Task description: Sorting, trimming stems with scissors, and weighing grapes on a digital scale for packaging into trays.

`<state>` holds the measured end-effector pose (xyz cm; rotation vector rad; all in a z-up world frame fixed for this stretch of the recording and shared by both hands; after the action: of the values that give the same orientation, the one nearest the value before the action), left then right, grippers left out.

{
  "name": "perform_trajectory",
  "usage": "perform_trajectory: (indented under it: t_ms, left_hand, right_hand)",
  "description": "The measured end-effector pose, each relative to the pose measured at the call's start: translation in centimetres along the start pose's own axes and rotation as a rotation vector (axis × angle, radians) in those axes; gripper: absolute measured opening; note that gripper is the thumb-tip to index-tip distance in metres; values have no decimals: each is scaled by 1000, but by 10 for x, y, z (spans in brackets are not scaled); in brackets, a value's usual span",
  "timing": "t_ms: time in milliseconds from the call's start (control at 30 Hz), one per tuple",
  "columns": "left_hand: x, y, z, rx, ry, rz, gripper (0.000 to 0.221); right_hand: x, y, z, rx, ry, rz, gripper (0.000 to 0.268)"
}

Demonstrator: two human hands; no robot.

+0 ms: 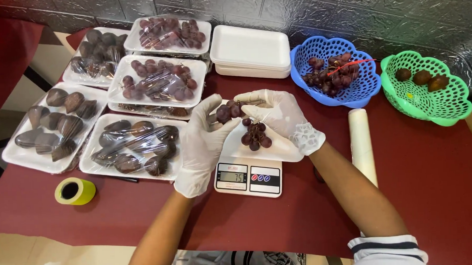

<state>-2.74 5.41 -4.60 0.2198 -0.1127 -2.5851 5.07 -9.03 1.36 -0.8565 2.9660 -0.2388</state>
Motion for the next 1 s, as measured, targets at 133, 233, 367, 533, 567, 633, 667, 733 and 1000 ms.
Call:
perform_trajectory:
  t_ms: [133,233,367,533,567,633,667,733,1000]
  left_hand:
    - [9,6,9,109,45,-27,63]
    - [10,-2,-14,213,-16,-21,52]
    - [5,-2,-41,432,-121,-47,46]
    - [9,-6,-33,467,-144,-34,48]
    - [7,-7,-46,468,-152,-35,50]
    - [7,-4,-51,455,-168,-52,52]
    - [7,-1,-53,444,-183,-73,54]
    - [8,1,-58,443,-202,-59,55]
    - [10,5,-74,343,-284,-52,76]
  right_hand:
    - [1,6,-2,49,-8,-24,31]
    - [-3,7,3,93,1,-38,30]
    - [-7,1,10,340,81,-17,32]
    - [0,6,3,441,102,-30,32]
    - [7,9,-7,432,100,-27,32]
    - [-7,4,-2,502,46,-61,30]
    - [-13,3,-1,571,-10,-91,29]
    - [-25,-1,13,589,12,-106,30]
    - [-52,-3,33,664,-10,-173,30]
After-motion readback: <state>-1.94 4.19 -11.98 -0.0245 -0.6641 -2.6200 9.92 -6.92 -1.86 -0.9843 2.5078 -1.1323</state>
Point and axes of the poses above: each hand's wrist, its own x-axis away from the middle knuckle, its own y-axis out of the palm, z = x × y, the point moved 8 cm from there along -x, towards the middle knuckle, and after that the axes turned 2 degrees about -x, right-handed, at the moved point
